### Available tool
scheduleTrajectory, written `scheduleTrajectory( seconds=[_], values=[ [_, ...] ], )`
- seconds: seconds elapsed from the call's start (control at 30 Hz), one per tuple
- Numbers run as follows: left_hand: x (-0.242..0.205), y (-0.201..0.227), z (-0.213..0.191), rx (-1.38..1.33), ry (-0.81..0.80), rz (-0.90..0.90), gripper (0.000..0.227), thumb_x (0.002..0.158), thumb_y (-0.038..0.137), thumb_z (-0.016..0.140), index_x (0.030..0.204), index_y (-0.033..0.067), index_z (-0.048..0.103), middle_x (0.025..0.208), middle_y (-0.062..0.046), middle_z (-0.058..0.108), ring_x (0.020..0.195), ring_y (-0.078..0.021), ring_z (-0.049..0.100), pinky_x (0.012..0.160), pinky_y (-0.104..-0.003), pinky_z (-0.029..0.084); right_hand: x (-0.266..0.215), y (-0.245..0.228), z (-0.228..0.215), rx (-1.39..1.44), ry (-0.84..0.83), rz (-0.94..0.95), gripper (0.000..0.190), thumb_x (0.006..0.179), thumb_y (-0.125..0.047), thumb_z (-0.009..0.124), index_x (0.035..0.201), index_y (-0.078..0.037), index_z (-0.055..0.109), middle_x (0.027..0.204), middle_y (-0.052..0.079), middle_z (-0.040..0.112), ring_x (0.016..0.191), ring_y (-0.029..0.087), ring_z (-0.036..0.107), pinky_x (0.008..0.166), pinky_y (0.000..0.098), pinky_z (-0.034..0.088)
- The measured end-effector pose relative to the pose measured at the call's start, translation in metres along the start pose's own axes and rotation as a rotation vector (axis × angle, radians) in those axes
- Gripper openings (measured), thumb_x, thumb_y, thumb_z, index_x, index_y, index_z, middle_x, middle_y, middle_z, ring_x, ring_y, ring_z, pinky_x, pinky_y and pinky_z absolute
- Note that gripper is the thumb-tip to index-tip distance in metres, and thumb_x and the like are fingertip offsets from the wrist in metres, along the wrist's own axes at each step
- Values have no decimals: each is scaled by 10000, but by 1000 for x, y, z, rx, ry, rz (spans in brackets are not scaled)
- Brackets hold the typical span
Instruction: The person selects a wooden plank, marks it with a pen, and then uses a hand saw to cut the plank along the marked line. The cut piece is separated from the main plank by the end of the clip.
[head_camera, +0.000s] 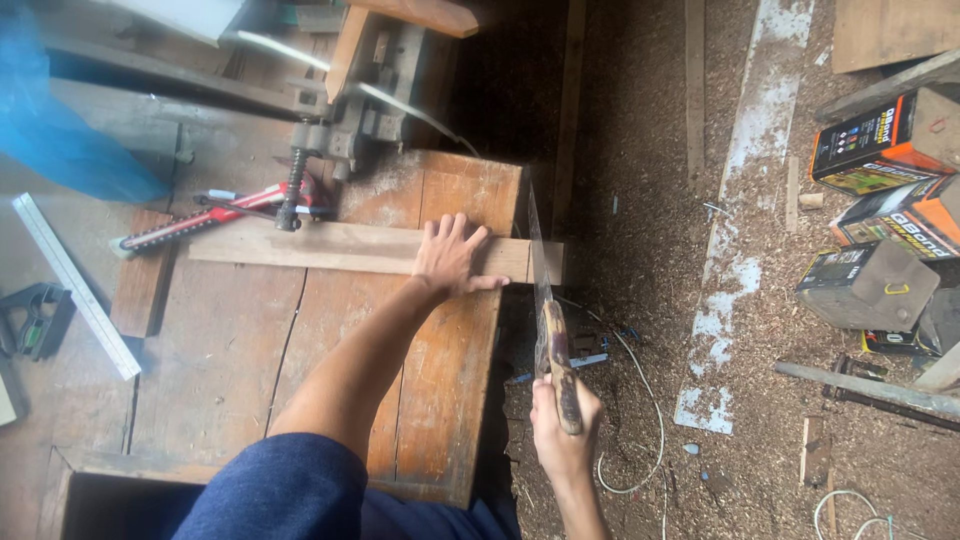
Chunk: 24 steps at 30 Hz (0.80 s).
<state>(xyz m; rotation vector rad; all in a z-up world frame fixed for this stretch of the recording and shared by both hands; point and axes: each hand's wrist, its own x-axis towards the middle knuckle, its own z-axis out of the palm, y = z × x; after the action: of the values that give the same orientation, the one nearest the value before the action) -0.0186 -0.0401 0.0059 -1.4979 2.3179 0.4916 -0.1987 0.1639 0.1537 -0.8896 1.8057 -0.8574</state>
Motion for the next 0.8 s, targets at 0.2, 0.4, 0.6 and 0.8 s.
scheduleTrajectory(
  seconds=[0.2, 0.4, 0.6, 0.8],
  values=[
    [4, 0, 0, -15, -47, -3, 1109, 700, 1026, 322, 1448, 214, 430, 1240, -135, 451, 1111, -277, 426, 924, -441, 366, -9, 7, -5, 172, -29, -5, 168, 890, 9, 587, 725, 19, 615, 570, 81, 604, 390, 106, 509, 315, 260, 366],
    [-1, 1, -1, -7, 22, 4, 1075, 703, 1022, 337, 1412, 223, 460, 1231, -128, 458, 1121, -277, 424, 937, -445, 355, 7, 11, 9, -40, 13, -113, 131, 870, -13, 626, 747, 5, 666, 529, 70, 630, 373, 115, 572, 301, 260, 406],
    [-3, -1, 0, -16, 14, 48, 1085, 692, 1024, 354, 1415, 223, 470, 1213, -126, 457, 1117, -269, 423, 929, -442, 350, 6, 11, 6, -58, 11, -74, 120, 856, -11, 618, 753, 13, 675, 509, 83, 633, 364, 120, 574, 306, 256, 410],
    [0, -6, -1, -9, 49, 50, 1085, 704, 1024, 324, 1430, 229, 456, 1226, -130, 455, 1112, -273, 420, 935, -465, 357, 18, 22, 12, 129, 31, -64, 134, 866, 4, 587, 745, 32, 637, 554, 88, 615, 374, 125, 533, 298, 259, 394]
  ],
)
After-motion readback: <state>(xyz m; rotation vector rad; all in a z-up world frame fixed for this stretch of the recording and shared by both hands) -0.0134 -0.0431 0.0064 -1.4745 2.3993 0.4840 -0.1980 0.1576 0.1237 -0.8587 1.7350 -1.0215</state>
